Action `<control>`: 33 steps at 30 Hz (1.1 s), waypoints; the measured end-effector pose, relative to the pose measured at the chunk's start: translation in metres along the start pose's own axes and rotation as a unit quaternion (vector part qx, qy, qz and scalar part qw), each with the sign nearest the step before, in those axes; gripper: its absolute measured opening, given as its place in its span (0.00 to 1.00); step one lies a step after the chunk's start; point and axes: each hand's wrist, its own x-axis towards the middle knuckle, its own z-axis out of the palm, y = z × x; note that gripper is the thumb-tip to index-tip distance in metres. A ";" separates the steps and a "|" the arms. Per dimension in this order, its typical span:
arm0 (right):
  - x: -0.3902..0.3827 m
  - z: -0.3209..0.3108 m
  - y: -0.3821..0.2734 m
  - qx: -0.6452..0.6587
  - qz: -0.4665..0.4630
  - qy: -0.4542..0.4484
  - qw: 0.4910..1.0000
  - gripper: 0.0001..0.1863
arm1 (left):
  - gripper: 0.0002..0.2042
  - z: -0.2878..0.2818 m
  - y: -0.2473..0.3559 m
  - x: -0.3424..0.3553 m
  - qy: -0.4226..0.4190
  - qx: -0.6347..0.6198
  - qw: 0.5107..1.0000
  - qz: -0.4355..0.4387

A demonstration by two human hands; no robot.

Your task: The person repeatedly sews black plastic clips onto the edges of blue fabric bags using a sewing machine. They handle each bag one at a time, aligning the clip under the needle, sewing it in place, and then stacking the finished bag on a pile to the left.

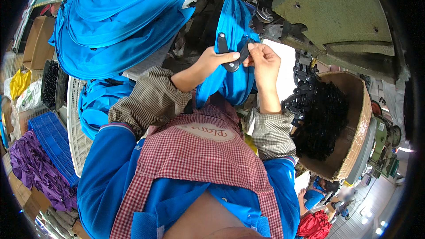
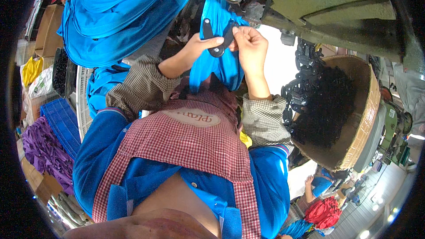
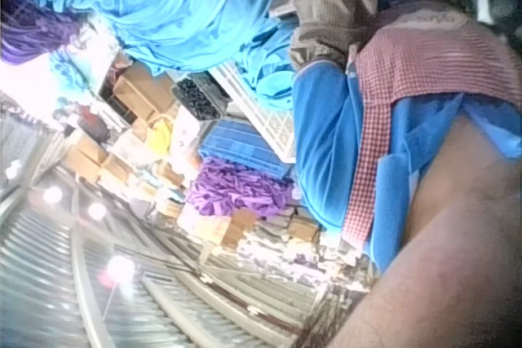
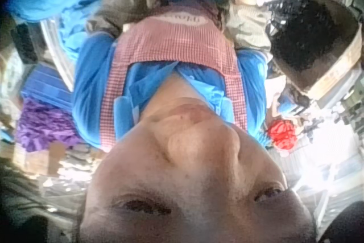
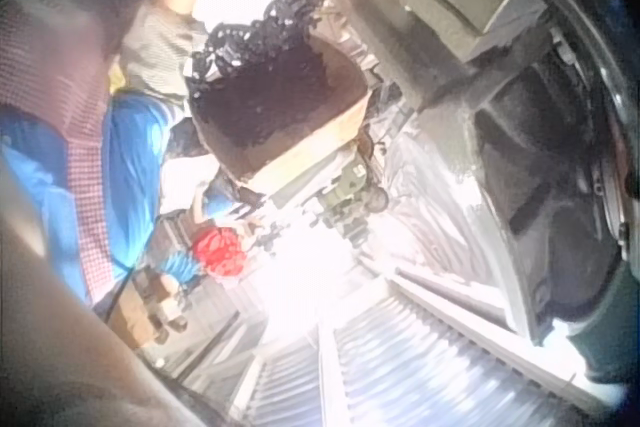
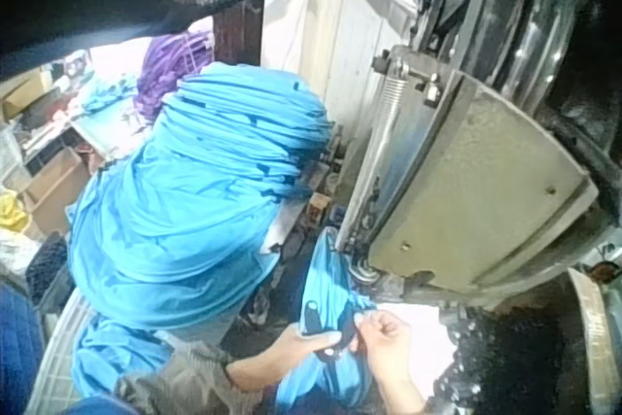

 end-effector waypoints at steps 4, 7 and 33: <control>0.011 0.005 0.000 0.009 0.024 -0.013 1.000 0.08 | 0.12 -0.001 -0.005 -0.001 -0.029 0.004 0.999 0.042; 0.012 0.008 -0.002 -0.008 0.004 0.034 0.999 0.08 | 0.12 0.002 -0.006 0.001 -0.021 0.013 0.999 0.043; 0.111 -0.062 0.117 -0.528 -0.209 0.040 0.822 0.07 | 0.12 -0.005 0.008 0.000 0.015 0.019 1.000 -0.001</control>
